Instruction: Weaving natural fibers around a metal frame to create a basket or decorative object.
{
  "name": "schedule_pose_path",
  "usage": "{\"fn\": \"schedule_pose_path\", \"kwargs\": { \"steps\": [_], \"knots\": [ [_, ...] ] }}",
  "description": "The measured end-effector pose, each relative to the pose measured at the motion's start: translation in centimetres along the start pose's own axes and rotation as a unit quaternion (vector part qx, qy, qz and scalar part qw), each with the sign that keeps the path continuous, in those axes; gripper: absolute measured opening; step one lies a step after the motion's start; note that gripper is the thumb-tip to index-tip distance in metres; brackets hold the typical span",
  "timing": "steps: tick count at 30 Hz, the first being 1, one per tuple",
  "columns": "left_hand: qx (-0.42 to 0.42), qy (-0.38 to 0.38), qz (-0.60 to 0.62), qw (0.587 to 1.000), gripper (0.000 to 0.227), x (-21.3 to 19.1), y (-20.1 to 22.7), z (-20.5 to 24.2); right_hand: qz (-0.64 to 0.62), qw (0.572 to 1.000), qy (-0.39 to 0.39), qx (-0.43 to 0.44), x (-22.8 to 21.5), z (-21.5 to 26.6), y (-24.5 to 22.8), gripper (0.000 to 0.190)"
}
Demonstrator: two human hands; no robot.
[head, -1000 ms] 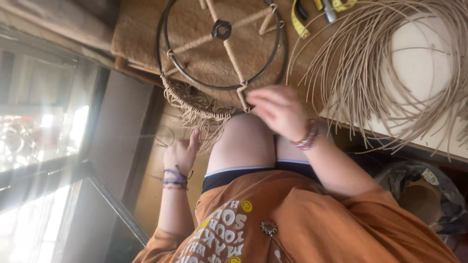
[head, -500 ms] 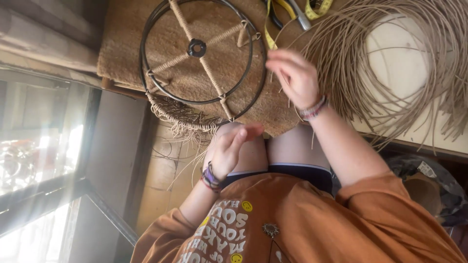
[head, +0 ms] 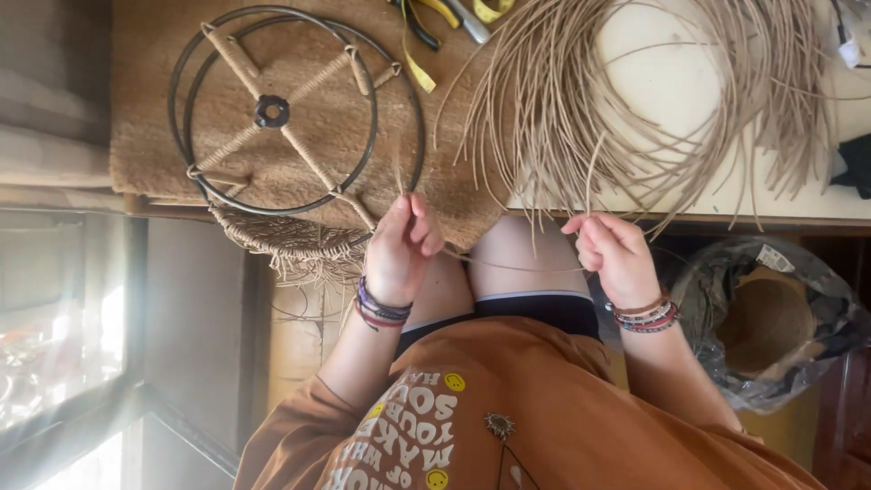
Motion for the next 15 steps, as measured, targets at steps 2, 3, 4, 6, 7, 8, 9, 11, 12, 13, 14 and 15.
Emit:
{"fn": "schedule_pose_path", "kwargs": {
  "steps": [2, 3, 4, 6, 7, 8, 9, 11, 12, 13, 14, 15],
  "knots": [
    [0.013, -0.018, -0.109, 0.994, 0.037, 0.7, -0.9, 1.2, -0.018, 0.999, -0.017, -0.026, 1.2, -0.6, -1.1, 0.029],
    [0.023, -0.032, -0.216, 0.976, 0.043, 1.1, -1.3, 2.0, -0.035, 0.998, -0.033, -0.049, 2.0, -0.6, -1.7, 0.030],
    [0.022, -0.032, -0.217, 0.975, 0.043, 0.5, -2.3, 2.8, -0.036, 0.998, -0.033, -0.049, 3.3, -0.6, -2.5, 0.030],
    [-0.129, -0.081, -0.325, 0.933, 0.041, -0.6, -6.7, 4.4, -0.035, 0.990, -0.065, -0.123, 6.5, -0.8, -5.5, 0.033],
    [-0.128, -0.080, -0.326, 0.933, 0.041, -0.3, -6.9, 4.8, -0.035, 0.990, -0.067, -0.123, 7.3, -0.7, -5.8, 0.033],
    [-0.166, -0.115, -0.407, 0.891, 0.039, -0.1, -7.8, 5.5, -0.035, 0.990, -0.068, -0.121, 8.1, -0.5, -6.0, 0.032],
    [-0.203, -0.148, -0.483, 0.839, 0.038, -0.1, -8.6, 6.3, -0.035, 0.990, -0.068, -0.119, 9.0, -0.4, -6.2, 0.031],
    [-0.210, -0.173, -0.503, 0.821, 0.032, 1.5, -8.1, 6.7, -0.019, 0.987, -0.103, -0.121, 9.2, -0.1, -4.7, 0.033],
    [-0.217, -0.200, -0.520, 0.802, 0.030, 2.4, -8.0, 7.1, -0.001, 0.983, -0.136, -0.122, 9.6, 0.1, -4.0, 0.035],
    [-0.215, -0.198, -0.521, 0.802, 0.030, 1.7, -7.9, 6.5, -0.001, 0.983, -0.138, -0.124, 9.3, 0.4, -3.9, 0.035],
    [-0.140, -0.158, -0.442, 0.872, 0.032, 1.4, -6.5, 5.3, 0.112, 0.967, -0.170, -0.157, 9.8, 0.9, -3.9, 0.032],
    [-0.064, -0.112, -0.354, 0.926, 0.042, 0.7, -4.9, 4.5, 0.222, 0.936, -0.201, -0.185, 10.3, 1.6, -3.7, 0.029]
  ]
}}
Point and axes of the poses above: each hand's wrist, its own z-axis away from the middle knuckle, its own x-axis out of the palm, y = z × x, the point moved 8 cm from there along -z, towards the middle knuckle, and after that the axes turned 12 degrees about z, right-handed, at the moved point
